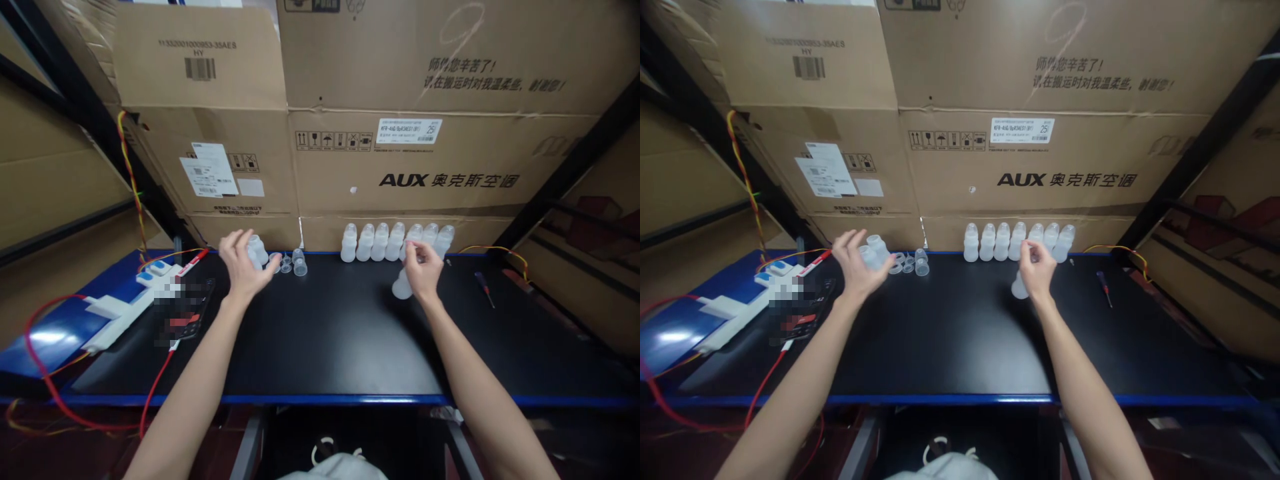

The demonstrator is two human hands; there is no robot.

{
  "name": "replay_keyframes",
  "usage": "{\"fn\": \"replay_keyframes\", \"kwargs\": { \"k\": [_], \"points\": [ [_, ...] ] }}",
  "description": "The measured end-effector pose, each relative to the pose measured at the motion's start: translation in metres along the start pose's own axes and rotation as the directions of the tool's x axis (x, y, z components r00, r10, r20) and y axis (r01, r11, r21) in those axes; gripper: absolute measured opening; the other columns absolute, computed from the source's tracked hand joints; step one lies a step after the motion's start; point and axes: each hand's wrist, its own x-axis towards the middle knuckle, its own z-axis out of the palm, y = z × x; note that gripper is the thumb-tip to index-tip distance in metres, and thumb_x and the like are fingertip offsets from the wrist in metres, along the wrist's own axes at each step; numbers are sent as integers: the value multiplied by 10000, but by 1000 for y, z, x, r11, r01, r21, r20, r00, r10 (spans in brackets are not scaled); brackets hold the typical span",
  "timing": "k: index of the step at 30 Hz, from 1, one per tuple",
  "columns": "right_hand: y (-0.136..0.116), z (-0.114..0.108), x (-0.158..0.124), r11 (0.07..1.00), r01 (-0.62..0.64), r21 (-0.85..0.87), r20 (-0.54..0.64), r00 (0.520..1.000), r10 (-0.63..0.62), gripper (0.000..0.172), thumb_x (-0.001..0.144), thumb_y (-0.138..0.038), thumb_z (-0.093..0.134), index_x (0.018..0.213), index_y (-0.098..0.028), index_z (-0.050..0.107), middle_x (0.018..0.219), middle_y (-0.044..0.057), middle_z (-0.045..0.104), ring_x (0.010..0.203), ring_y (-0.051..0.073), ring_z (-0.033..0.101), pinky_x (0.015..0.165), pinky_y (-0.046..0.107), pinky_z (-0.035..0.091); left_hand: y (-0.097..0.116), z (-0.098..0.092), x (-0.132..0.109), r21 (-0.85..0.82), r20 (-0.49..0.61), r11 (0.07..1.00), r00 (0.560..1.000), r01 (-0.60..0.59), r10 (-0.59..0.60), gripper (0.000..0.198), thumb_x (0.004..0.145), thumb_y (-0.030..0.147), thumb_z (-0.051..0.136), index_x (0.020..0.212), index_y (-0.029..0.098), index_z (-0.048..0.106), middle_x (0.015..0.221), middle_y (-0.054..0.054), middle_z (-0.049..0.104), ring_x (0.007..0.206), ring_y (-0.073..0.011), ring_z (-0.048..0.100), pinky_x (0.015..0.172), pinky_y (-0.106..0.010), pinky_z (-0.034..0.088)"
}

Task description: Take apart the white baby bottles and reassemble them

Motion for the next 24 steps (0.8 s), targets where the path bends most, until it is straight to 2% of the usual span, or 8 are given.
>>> {"fn": "replay_keyframes", "kwargs": {
  "k": [2,5,7,10,14,18,21,24],
  "points": [
    [-18,16,-18,962,-138,235,109,987,115,356,941,-548,721,973,-194,744,608,-9,617,541,192,590,574,320,471,34,4,-13,-157,137,985,986,-74,96,757,860,550,765,1484,186,539,1553,-210,479,1516,-381,438,1299,-523,323],
    [-35,35,-42,783,-362,506,260,930,261,307,910,-525,741,944,-221,717,585,-42,549,535,180,578,581,321,506,83,12,-43,-441,411,893,866,-84,284,605,866,487,782,1405,256,635,1431,-130,640,1375,-344,588,1219,-488,431],
    [-42,43,-56,674,-460,578,355,885,301,301,878,-514,753,947,-224,715,648,-29,573,606,182,616,647,339,558,108,18,-64,-557,544,830,774,45,323,735,822,520,836,1472,266,603,1344,-118,704,1254,-331,663,1134,-471,491],
    [-51,51,-73,612,-541,577,447,836,318,329,828,-496,804,971,-219,701,753,-3,634,706,191,659,703,347,589,132,24,-83,-540,697,780,687,316,204,731,751,570,897,1378,272,668,1166,-96,766,1033,-308,716,922,-419,543],
    [-56,57,-71,534,-607,589,360,788,500,492,874,-599,794,746,-245,477,587,-55,461,535,158,545,558,319,542,143,24,-83,-528,845,514,478,676,239,446,791,587,833,953,186,722,830,-58,725,689,-198,637,645,-312,480],
    [-34,40,-11,525,-524,671,171,798,578,571,929,-692,650,715,-274,326,537,-95,246,441,141,403,492,323,509,135,19,-77,-462,840,282,312,841,444,443,825,553,771,889,118,719,732,-80,713,530,-152,575,538,-281,423],
    [-7,18,41,691,-350,633,-11,888,460,413,947,-587,511,739,-268,350,578,-73,264,474,149,410,545,339,531,123,24,-78,-469,839,242,342,849,424,467,808,523,808,1005,106,730,827,-106,747,580,-166,624,549,-276,447],
    [8,14,47,815,-274,511,71,958,277,223,849,-451,580,855,-255,475,737,-13,491,658,188,587,703,384,591,115,35,-75,-562,818,128,525,817,235,499,769,530,836,1045,134,710,889,-84,722,665,-173,630,567,-276,469]
  ]
}}
